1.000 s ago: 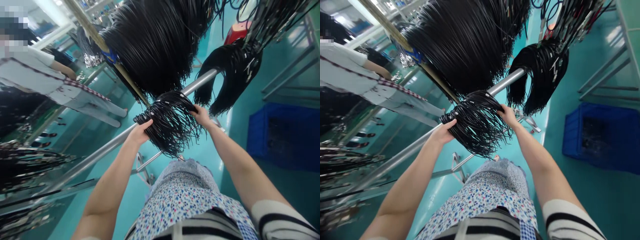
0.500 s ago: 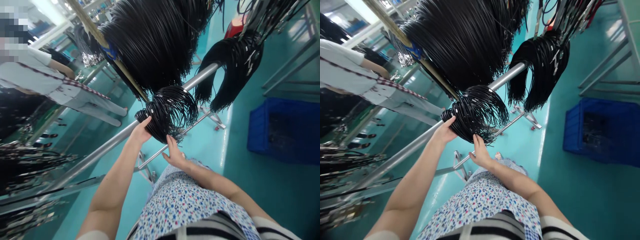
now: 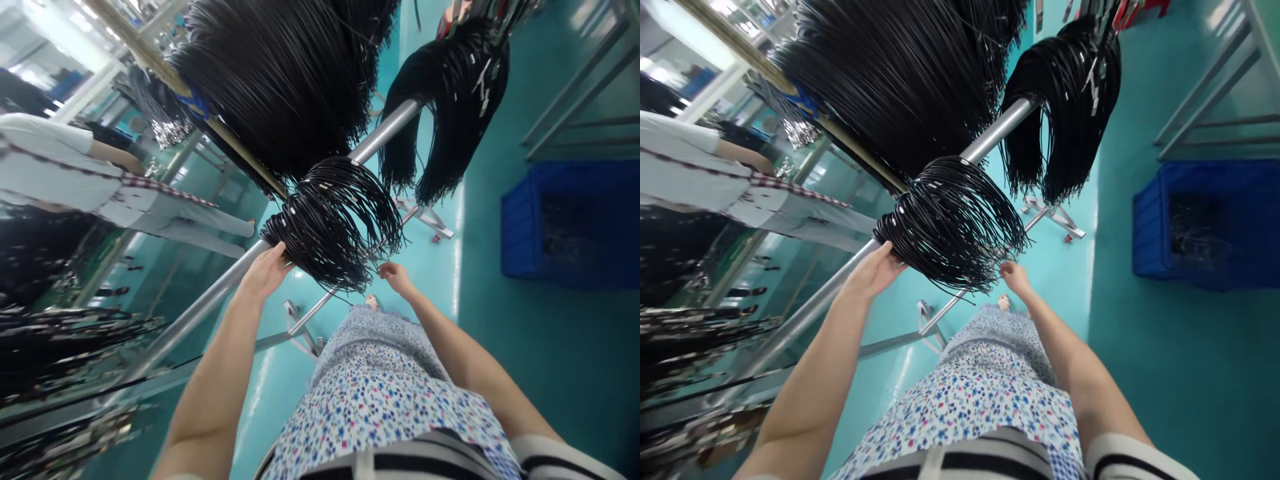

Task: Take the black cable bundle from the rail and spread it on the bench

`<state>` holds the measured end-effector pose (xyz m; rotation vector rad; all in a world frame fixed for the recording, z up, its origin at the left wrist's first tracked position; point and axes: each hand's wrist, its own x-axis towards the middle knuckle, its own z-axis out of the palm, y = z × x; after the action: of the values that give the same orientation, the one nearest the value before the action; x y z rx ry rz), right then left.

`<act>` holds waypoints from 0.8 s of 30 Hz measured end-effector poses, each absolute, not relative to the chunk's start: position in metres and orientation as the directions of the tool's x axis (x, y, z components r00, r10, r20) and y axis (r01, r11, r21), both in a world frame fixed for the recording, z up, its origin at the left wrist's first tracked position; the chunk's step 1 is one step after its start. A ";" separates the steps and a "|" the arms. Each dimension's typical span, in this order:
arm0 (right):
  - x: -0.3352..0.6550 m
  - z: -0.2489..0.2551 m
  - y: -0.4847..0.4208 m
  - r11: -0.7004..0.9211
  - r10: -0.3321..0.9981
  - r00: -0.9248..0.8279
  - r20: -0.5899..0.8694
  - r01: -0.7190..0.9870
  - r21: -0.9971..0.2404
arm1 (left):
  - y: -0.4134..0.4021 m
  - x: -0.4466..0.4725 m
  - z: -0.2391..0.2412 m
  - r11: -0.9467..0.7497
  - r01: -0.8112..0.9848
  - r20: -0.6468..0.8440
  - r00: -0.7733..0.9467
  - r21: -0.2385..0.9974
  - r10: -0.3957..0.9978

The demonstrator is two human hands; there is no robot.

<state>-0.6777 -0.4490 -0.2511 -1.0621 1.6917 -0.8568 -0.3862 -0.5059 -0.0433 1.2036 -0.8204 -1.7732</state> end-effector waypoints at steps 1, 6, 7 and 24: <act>-0.683 -0.246 -0.444 0.377 -0.924 -0.177 -0.339 -0.282 -0.882 | -0.502 -0.375 -0.037 -0.422 0.106 -0.389 -0.238 0.901 -0.890; -0.683 -0.187 -0.434 0.299 -0.937 -0.281 -0.208 -0.335 -0.893 | -0.504 -0.313 0.021 -0.028 -0.494 -0.115 -0.148 0.869 -0.982; -0.674 -0.173 -0.436 0.238 -0.950 -0.280 -0.140 -0.354 -0.905 | -0.514 -0.304 0.028 0.047 -0.517 -0.025 -0.131 0.854 -0.991; -0.557 -0.222 -0.473 0.087 -0.985 -0.154 0.072 -0.822 -0.563 | -0.679 -0.308 -0.071 0.908 -0.282 0.163 -0.925 0.310 -0.343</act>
<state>-0.5573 -0.4728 -0.2224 -1.7912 2.0466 -0.7022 -0.3076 -0.6794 -0.0710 0.4741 -2.8571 -0.4180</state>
